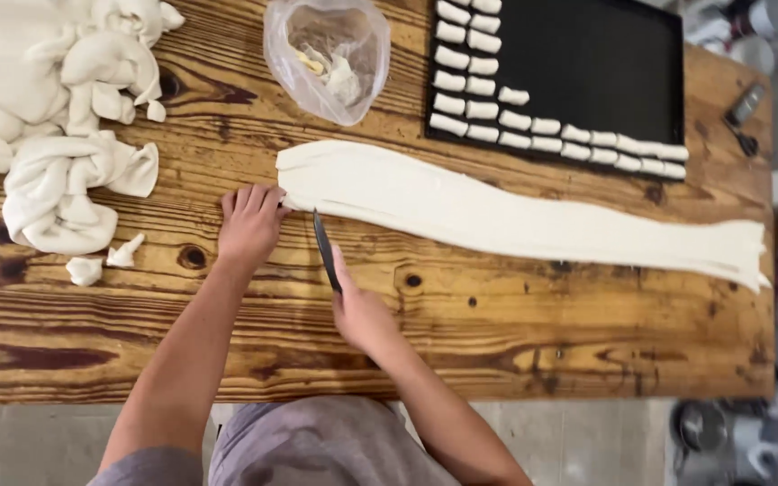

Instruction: Cutting dough into small pieces and arranging them on a baking tray

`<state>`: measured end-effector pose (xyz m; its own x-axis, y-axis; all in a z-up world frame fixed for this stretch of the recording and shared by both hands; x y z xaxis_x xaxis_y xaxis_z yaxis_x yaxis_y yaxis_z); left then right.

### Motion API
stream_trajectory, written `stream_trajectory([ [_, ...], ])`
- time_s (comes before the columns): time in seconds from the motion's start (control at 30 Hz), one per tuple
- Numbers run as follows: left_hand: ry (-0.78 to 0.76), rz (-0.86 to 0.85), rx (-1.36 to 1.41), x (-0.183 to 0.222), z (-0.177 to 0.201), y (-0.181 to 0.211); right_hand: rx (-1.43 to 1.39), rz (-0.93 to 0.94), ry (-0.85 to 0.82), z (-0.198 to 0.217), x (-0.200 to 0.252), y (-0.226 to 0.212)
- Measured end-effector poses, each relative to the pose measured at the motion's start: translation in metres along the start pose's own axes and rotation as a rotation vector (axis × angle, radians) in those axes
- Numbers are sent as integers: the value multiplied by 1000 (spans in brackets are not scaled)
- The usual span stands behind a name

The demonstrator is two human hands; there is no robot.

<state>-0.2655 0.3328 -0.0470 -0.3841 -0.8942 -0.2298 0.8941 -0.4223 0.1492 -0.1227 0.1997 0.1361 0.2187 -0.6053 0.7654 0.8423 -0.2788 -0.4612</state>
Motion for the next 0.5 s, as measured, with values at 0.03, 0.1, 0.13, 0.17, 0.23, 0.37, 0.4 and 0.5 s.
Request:
stream_trajectory([
  [0.03, -25, -16, 17, -4, -4, -3, -27, 0, 29, -1, -10, -11],
  [0.1, -46, -48, 41, -8, -9, -5, -59, -11, 72, -6, -34, -23],
  [0.13, -50, -56, 34, -10, -11, -5, -79, -15, 91, -9, -48, -23],
  [0.17, -62, -54, 29, -5, -13, -3, -94, -19, 99, -14, -60, -21],
  [0.23, -87, -102, 71, -13, 15, 2, -89, -31, 84, -16, -74, -26],
  [0.37, -144, -175, 106, 9, -62, -16, -65, -36, 50, -23, -77, -32],
  [0.4, -142, -185, 111, 6, -44, -17, -70, -43, 58, -22, -72, -35],
  [0.5, 223, 188, 803, 0, 30, -73, -65, -60, 34, -20, -53, -42],
])
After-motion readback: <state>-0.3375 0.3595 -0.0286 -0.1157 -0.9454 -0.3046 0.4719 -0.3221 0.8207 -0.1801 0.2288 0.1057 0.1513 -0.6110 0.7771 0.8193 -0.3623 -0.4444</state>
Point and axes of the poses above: each hand's wrist, its own x-axis away from the middle knuckle, its own z-axis out of the back of the hand, y = z × x, the point moved 10 cm from there along -x, towards the middle knuckle, and after that the axes turned 13 degrees about -y, right-handed, at the moved point
